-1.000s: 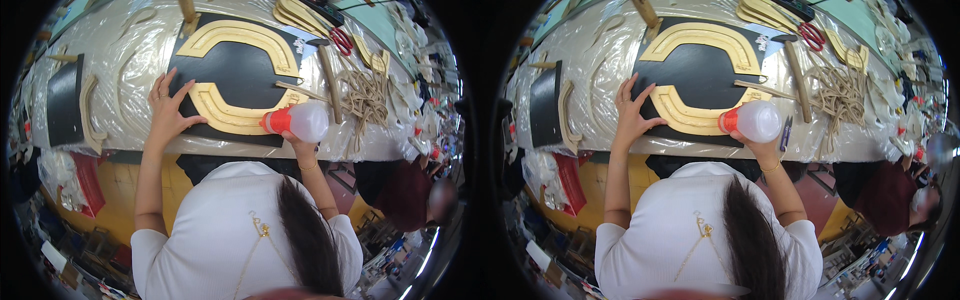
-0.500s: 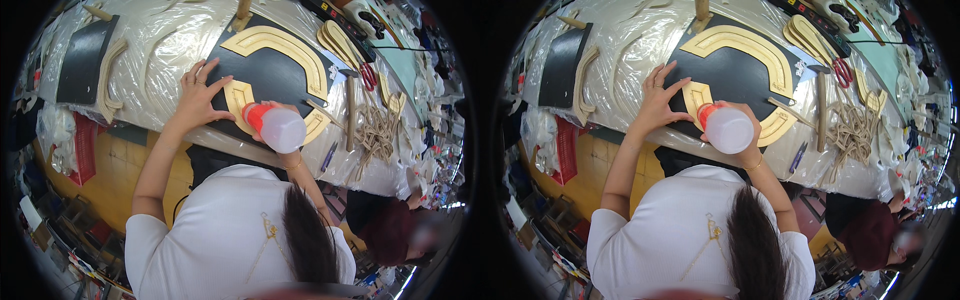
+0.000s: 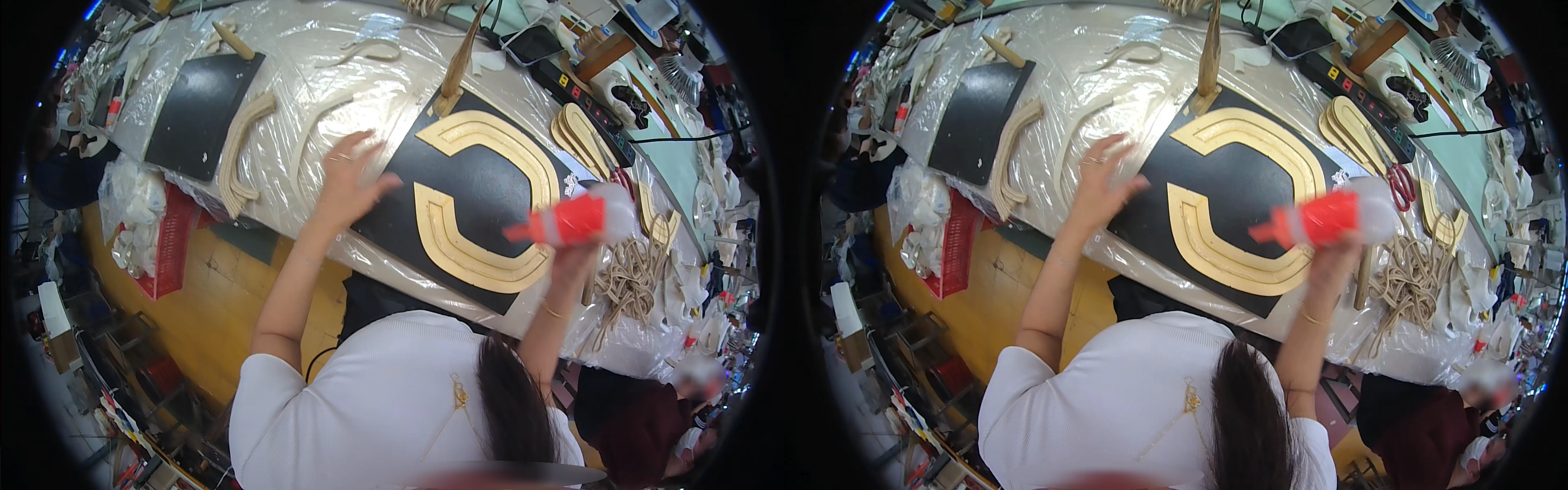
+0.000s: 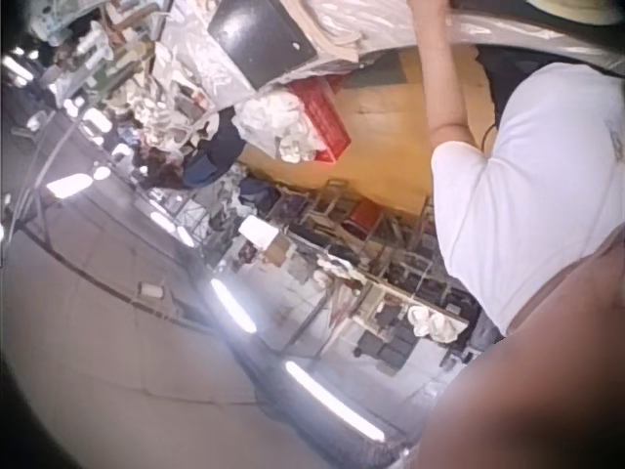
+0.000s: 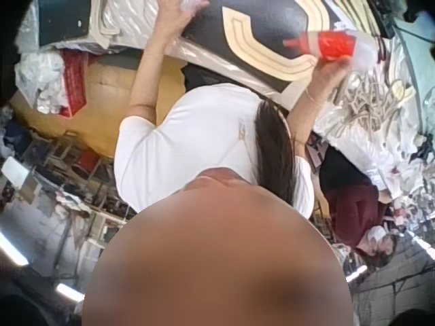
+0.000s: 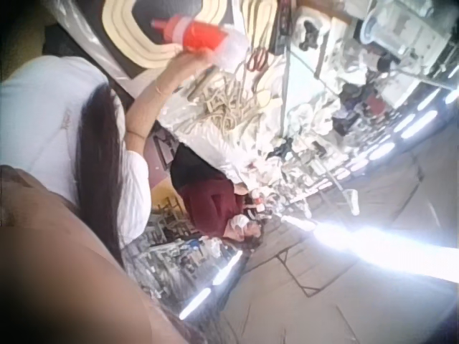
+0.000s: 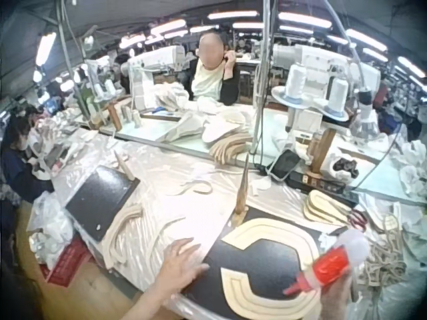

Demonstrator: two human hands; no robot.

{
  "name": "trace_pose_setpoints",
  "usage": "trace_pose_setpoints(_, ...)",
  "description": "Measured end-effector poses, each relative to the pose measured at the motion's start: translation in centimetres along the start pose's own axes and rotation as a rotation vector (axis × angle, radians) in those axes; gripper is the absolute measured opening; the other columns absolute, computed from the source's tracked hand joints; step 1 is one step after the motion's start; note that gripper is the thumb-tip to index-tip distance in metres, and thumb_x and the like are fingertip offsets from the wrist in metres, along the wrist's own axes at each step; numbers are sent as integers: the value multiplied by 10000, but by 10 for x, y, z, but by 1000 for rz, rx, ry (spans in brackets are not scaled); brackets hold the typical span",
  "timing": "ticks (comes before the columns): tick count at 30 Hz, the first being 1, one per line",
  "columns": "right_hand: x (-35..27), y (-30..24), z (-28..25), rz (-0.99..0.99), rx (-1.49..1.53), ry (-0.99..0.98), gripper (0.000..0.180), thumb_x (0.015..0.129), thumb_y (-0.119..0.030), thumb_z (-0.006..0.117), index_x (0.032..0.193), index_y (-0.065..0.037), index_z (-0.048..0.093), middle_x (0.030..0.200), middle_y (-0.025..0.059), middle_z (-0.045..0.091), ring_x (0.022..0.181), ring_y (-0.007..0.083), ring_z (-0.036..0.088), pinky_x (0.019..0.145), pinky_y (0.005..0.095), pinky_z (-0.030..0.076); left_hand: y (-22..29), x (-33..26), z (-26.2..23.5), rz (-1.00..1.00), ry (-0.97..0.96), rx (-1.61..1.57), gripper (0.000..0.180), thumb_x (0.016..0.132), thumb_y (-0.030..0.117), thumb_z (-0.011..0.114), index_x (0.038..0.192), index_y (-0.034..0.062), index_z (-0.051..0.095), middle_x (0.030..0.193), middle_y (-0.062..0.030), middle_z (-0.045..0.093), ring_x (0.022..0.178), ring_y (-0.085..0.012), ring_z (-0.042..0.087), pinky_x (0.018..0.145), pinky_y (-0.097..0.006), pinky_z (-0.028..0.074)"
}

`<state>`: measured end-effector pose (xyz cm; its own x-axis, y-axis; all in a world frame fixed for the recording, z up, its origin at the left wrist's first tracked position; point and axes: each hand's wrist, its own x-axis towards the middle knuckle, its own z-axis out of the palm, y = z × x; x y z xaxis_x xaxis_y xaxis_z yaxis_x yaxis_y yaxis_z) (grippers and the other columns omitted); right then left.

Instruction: The person assembles a curved wooden component by gluing a rope into a groove, trimming excess rope, and securing it with a hammer and adhesive strips. The person uses scissors, a hammer, and a glue bottle to complete the assembly.

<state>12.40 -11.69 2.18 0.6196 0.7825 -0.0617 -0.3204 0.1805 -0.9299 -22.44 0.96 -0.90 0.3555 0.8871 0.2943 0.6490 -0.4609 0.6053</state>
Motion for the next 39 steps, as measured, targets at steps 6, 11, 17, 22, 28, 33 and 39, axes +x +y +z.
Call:
trace_pose_setpoints(6, -35, -129, -110, 64, -1354, -394, 831, 650, -348, 911, 1293, -33, 490, 944, 163, 698, 872, 295, 704, 769, 439, 560, -91, 45, -47, -615, 49, 182, 518, 815, 311, 801, 1182, -29, 667, 1169, -237, 643, 1051, -374, 635, 898, -416, 504)
trace_pose_setpoints(11, -79, -115, -158, 577, -1636, -338, 845, 592, -156, 934, 1309, -72, 494, 1016, 174, 707, 937, 359, 700, 813, 432, 557, -114, 55, -45, -674, -27, 207, 367, 784, 293, 839, 898, -10, 666, 815, -122, 682, 737, -210, 662, 667, -331, 516)
trace_pose_setpoints(17, -89, -111, -153, 142, -1597, -62, 726, 665, -67, 857, 1314, -40, 534, 1133, 173, 657, 1032, 316, 647, 908, 411, 508, -75, 70, -81, -781, -123, -220, 254, 818, 217, 815, 881, 31, 653, 757, -49, 636, 635, -151, 644, 577, -292, 509)
trace_pose_setpoints(22, -52, -112, -59, -103, -1135, -387, 428, 771, 8, 750, 1182, -1, 628, 1110, 129, 646, 1013, 220, 625, 886, 358, 502, 22, 77, -89, -529, 88, -1072, 256, 923, 111, 690, 1133, 39, 564, 871, -44, 637, 738, -169, 681, 577, -287, 562)
trace_pose_setpoints(28, -56, -28, 73, 75, -430, -1027, 492, 850, -250, 798, 1264, -36, 639, 1075, 84, 616, 914, 168, 628, 819, 299, 502, 126, 70, -57, -266, 2, -1400, 599, 925, 7, 640, 1447, 96, 360, 1065, -95, 617, 921, -261, 716, 694, -346, 654)
trace_pose_setpoints(33, -68, -25, 94, 349, -114, -910, 518, 858, -215, 802, 1313, -51, 617, 1094, 63, 629, 900, 98, 620, 792, 251, 503, 160, 64, -37, -207, -46, -1397, 768, 904, -57, 631, 1539, 151, 253, 1144, -114, 584, 929, -274, 713, 733, -368, 664)
trace_pose_setpoints(39, -44, -79, 37, 59, -365, -651, 197, 868, -162, 782, 984, -19, 713, 886, 34, 651, 697, 80, 572, 646, 259, 485, 162, 57, -34, -246, -220, -1195, 592, 855, -71, 632, 1415, 4, 453, 1028, -73, 563, 754, -177, 639, 647, -276, 547)
